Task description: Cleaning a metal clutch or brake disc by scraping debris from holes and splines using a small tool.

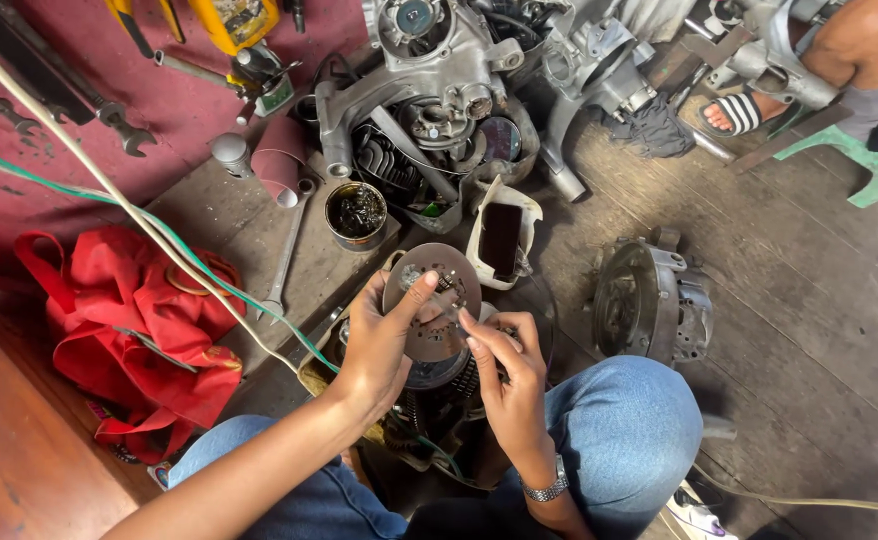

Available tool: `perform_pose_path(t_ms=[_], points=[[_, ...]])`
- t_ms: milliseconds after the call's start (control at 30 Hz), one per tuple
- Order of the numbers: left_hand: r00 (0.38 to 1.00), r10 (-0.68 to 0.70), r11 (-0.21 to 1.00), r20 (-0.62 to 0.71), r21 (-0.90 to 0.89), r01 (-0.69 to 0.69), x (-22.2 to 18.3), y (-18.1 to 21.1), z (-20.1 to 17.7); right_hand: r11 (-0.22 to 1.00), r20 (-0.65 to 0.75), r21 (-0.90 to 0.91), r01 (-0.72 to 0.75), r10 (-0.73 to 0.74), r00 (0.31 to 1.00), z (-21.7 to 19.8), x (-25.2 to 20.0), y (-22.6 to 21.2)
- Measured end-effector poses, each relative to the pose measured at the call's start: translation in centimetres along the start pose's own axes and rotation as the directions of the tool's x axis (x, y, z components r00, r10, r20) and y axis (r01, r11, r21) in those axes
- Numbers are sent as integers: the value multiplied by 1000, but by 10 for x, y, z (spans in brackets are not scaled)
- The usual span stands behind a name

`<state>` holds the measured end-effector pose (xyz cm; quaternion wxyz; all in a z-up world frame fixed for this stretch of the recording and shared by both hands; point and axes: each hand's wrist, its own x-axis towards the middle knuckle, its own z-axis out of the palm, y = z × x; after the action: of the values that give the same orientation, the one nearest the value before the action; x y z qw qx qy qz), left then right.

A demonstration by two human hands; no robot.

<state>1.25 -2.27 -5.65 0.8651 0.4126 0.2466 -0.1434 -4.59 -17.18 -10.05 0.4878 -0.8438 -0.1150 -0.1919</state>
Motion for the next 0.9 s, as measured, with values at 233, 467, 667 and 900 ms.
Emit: perform_pose_path(t_ms=[233,467,667,900], points=[[963,224,956,147,157,-247,-18,-2,2,999,-34,24,28,-28,999,0,-4,8],[351,245,793,904,21,-608,-69,15,3,956,-294,-70,284,-292,910,1,-99,132],[-14,273,420,962,-132,-898,-82,36,8,851,-249,461,251,-147,957,-48,-42,26],[77,221,535,972,-54,-843,-80,35,5,861,-37,505,57,-44,998,-63,-42,11]])
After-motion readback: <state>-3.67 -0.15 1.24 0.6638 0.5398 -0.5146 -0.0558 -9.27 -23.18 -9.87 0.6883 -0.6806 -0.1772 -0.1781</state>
